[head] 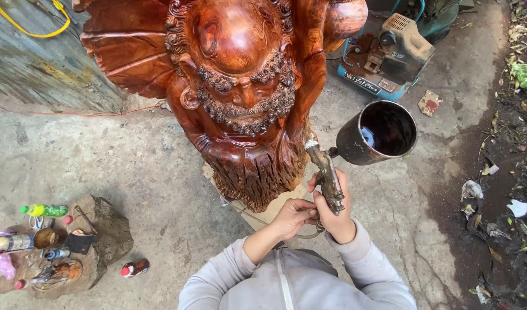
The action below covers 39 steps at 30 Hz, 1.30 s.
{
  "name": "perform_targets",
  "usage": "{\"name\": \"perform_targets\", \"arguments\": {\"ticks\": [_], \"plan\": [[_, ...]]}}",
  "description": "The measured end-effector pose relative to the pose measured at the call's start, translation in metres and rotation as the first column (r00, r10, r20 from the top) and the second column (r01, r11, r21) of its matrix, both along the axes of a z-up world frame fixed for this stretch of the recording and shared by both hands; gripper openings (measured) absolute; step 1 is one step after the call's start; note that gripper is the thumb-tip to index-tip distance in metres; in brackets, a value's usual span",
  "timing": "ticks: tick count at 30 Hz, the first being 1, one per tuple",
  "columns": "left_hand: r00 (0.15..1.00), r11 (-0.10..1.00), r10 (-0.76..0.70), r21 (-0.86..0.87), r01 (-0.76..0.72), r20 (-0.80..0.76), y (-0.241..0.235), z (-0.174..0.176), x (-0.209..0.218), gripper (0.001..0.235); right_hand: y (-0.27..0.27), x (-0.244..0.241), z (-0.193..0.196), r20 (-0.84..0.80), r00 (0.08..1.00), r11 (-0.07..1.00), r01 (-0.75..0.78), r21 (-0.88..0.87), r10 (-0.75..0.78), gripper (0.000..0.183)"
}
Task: Applying a finish or paint to a large carved wooden statue using a pneumatic spray gun
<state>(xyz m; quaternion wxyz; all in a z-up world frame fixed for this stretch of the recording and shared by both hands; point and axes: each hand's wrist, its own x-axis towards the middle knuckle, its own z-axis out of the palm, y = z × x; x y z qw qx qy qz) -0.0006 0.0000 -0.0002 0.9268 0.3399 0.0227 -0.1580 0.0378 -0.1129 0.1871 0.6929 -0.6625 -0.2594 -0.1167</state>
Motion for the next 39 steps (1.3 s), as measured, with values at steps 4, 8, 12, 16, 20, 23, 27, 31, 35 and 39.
{"name": "perform_targets", "arguments": {"ticks": [4,8,12,16,20,23,27,31,35,39], "plan": [[0.999,0.999,0.042,-0.023,-0.042,0.009,0.002,-0.002,-0.002,0.015,0.006,0.002,0.003,-0.003,0.996,0.996,-0.09,0.023,0.09,0.045],[0.995,0.996,0.092,-0.007,-0.092,0.037,0.009,0.003,-0.001,0.014,0.009,0.006,0.003,0.02,0.991,0.991,-0.135,-0.024,0.135,0.046],[0.995,0.996,0.094,0.0,-0.094,0.018,0.007,0.005,0.001,0.013,0.01,0.01,0.005,-0.005,0.991,0.991,-0.13,0.004,0.13,0.042],[0.996,0.996,0.023,0.084,-0.031,0.089,0.007,0.014,0.002,0.033,0.0,0.012,-0.008,-0.003,1.0,1.0,0.005,-0.031,-0.005,0.047],[0.837,0.952,-0.125,0.303,-0.05,0.532,0.005,0.064,-0.012,0.11,0.001,0.006,-0.023,0.056,0.997,0.978,0.059,-0.2,-0.049,0.049],[0.859,0.847,-0.133,0.507,-0.161,0.494,0.013,0.052,-0.018,0.071,0.007,0.004,-0.048,0.082,0.986,0.903,-0.101,-0.417,0.148,0.07],[0.88,0.778,0.1,0.515,-0.36,0.464,0.043,0.051,-0.046,0.029,0.004,0.034,0.054,0.014,0.857,0.698,-0.409,-0.587,0.515,0.088],[0.919,0.696,0.252,0.603,-0.39,0.303,0.084,0.06,-0.084,0.013,0.026,0.114,0.016,0.291,0.913,0.909,-0.164,-0.383,0.287,0.085],[0.793,0.699,0.528,0.375,-0.608,0.303,0.11,0.023,-0.118,0.021,0.078,0.178,0.024,0.214,0.975,0.904,0.137,-0.404,-0.053,0.111],[0.738,0.685,0.624,0.274,-0.675,0.259,0.123,0.017,-0.131,0.026,0.116,0.232,0.017,0.299,0.95,0.892,0.212,-0.4,-0.091,0.106]]}}
